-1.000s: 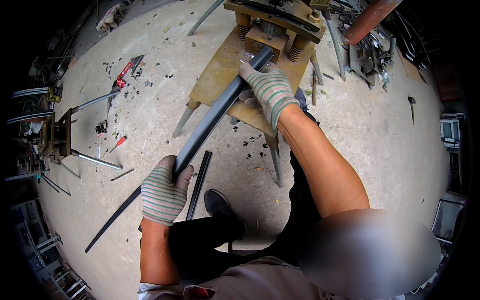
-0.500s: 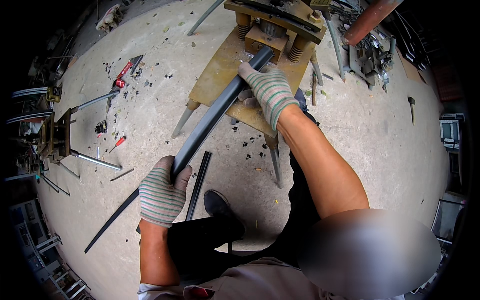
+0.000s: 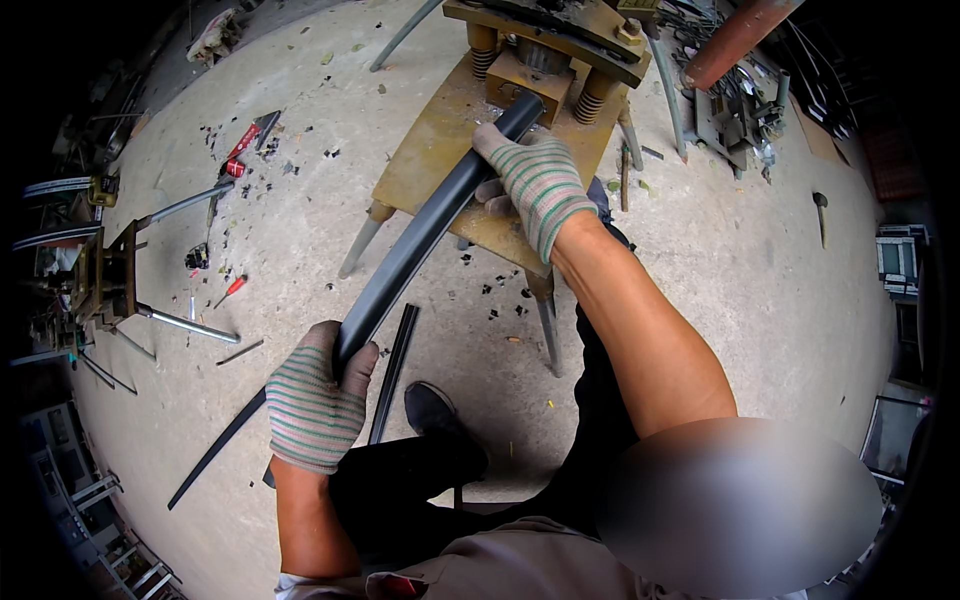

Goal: The person measures and cuts black metal profiles using a miter saw, then moves to a bending machine to bend the cut pieces. The person handles the profiles and tools directly, performing repetitive cutting and bending operations.

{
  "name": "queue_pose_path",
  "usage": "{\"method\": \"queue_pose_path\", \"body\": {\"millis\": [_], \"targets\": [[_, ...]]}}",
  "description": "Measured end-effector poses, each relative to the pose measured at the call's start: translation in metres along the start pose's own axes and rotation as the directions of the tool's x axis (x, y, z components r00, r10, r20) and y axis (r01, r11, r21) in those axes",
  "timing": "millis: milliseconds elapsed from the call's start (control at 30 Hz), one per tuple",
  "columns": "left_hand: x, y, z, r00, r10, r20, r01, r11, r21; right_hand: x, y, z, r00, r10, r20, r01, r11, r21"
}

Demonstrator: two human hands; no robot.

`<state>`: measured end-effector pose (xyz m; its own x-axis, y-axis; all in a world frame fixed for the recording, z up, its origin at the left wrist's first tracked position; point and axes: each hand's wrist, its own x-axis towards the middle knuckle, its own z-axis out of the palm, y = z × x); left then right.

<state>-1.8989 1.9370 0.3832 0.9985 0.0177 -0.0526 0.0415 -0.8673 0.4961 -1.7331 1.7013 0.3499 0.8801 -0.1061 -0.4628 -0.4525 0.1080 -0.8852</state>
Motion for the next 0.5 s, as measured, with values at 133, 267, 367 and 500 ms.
{"method": "queue_pose_path", "body": {"millis": [133,267,367,500], "targets": [[-0.0019,0.0048,-0.0016,1.000,0.005,-0.003,-0.005,1.000,0.023,-0.0013,-0.0019,-0.0006,1.000,0.003,-0.002,-0.003,1.000,0.013],[-0.0054,0.0068,-0.0015,1.000,0.001,0.001,-0.001,1.000,0.022,-0.0004,-0.0017,-0.0014,1.000,0.003,0.001,-0.003,1.000,0.012],[-0.0042,0.0084,-0.0015,1.000,0.027,-0.014,-0.026,0.999,0.043,0.0004,-0.0013,-0.0013,1.000,0.007,-0.018,-0.007,1.000,0.025],[-0.0049,0.0061,-0.0005,0.998,0.043,-0.039,-0.040,0.997,0.064,0.0006,-0.0014,-0.0003,1.000,0.005,-0.010,-0.005,0.999,0.037]]}}
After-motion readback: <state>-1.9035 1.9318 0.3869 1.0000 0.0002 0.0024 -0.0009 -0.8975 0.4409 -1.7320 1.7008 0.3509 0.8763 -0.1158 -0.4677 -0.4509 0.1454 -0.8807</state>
